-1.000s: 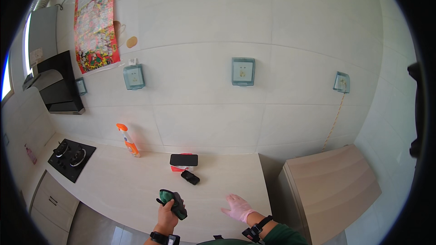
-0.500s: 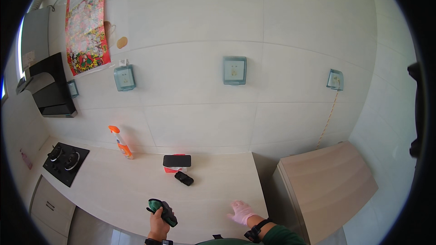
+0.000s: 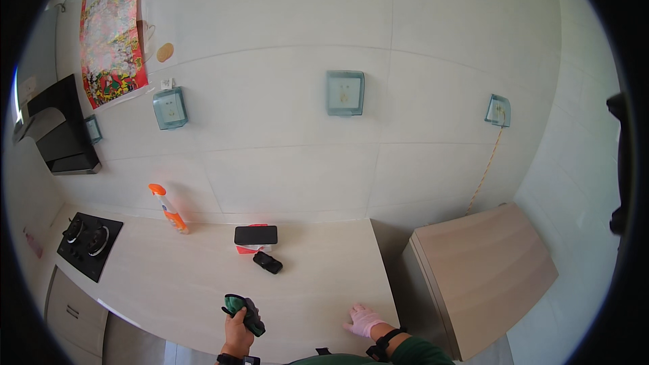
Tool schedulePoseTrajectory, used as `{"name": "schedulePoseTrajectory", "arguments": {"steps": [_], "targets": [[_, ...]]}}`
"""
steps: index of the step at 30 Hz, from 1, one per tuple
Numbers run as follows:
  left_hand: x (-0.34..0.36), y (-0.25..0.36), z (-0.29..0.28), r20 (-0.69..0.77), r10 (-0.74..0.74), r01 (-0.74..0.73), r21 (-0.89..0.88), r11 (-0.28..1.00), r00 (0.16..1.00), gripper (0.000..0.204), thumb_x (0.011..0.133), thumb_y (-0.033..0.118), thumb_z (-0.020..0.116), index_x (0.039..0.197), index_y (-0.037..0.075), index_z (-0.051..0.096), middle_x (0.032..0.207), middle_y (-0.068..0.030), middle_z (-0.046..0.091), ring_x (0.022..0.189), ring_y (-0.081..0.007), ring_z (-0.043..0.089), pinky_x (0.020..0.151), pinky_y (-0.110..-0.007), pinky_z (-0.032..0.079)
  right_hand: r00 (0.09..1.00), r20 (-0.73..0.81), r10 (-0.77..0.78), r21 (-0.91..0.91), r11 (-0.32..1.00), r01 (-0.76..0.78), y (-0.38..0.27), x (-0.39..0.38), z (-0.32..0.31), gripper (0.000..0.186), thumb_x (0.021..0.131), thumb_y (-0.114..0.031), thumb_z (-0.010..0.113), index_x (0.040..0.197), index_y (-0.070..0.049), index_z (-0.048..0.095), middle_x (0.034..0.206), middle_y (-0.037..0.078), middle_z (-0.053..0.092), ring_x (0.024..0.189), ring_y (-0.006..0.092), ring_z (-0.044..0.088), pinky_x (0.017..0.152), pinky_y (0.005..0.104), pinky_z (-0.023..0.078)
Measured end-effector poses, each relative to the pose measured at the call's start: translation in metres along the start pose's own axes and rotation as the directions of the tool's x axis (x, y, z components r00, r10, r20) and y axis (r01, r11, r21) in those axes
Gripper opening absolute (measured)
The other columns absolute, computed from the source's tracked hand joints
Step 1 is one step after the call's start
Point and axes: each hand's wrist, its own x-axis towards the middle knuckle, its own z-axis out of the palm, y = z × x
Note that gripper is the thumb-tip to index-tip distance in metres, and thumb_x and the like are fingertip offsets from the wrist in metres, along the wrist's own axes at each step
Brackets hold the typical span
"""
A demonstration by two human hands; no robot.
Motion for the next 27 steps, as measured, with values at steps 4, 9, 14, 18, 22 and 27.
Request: {"name": "schedulePoseTrajectory", "arguments": {"steps": [4,9,14,18,22,27], "targets": [[0.008,-0.005,-0.002,0.018,-0.005,0.004,0.007,1.000,1.000,0.021,0.091,0.003,0.051,0.112,0.005,0.054,0.087,-0.0101,0.059,0.073,-0.0240,0.058,0.065,-0.039,0.049,1.000,0.025,0.002,-0.010,1.000,-0.002,-0.002,-0.001,0.000,0.068,0.091,-0.052,0.050,0.136,-0.002,0.049,0.151,0.016,0.034,0.142,0.0312,0.031,0.114,0.0419,0.032],[0.015,-0.011,-0.002,-0.009,-0.013,0.013,0.040,0.999,1.000,0.021,0.090,0.002,0.052,0.111,0.006,0.054,0.086,-0.0093,0.060,0.072,-0.0241,0.059,0.065,-0.039,0.050,1.000,0.029,-0.001,-0.045,0.999,0.003,-0.002,-0.001,0.000,0.068,0.091,-0.052,0.050,0.138,-0.002,0.048,0.150,0.014,0.036,0.143,0.0311,0.030,0.114,0.0415,0.031],[0.021,-0.012,0.002,0.000,0.001,-0.001,0.035,0.999,1.000,0.020,0.090,0.003,0.053,0.110,0.006,0.054,0.086,-0.0094,0.060,0.073,-0.0242,0.060,0.065,-0.040,0.051,0.994,0.107,-0.037,-0.011,0.999,0.038,0.005,0.001,-0.007,0.068,0.091,-0.051,0.051,0.138,-0.003,0.047,0.151,0.012,0.036,0.142,0.0293,0.030,0.115,0.0403,0.030],[0.025,-0.012,0.012,0.006,0.024,-0.025,0.063,0.998,1.000,0.020,0.091,0.004,0.051,0.112,0.005,0.054,0.087,-0.0103,0.061,0.075,-0.0241,0.061,0.066,-0.039,0.051,0.988,0.143,-0.058,-0.012,0.998,0.060,0.009,-0.001,-0.014,0.065,0.091,-0.049,0.051,0.139,-0.004,0.048,0.152,0.011,0.034,0.143,0.0268,0.029,0.115,0.0421,0.029],[0.026,-0.017,0.036,0.037,-0.042,0.038,0.095,0.995,0.998,0.021,0.094,0.009,0.050,0.114,0.003,0.054,0.090,-0.0122,0.062,0.076,-0.0249,0.061,0.067,-0.039,0.051,0.985,0.155,-0.070,-0.070,0.994,0.082,0.010,-0.006,-0.017,0.065,0.093,-0.049,0.050,0.142,-0.007,0.045,0.154,0.009,0.031,0.145,0.0253,0.025,0.114,0.0465,0.028],[0.033,-0.020,0.084,0.228,0.020,-0.042,0.093,0.995,0.973,0.025,0.094,0.012,0.052,0.118,0.003,0.054,0.096,-0.0125,0.063,0.085,-0.0253,0.062,0.074,-0.040,0.051,0.982,0.167,-0.094,-0.158,0.980,0.120,0.010,-0.005,-0.015,0.067,0.093,-0.050,0.051,0.145,-0.009,0.040,0.156,0.009,0.029,0.146,0.0241,0.023,0.113,0.0463,0.029]]}}
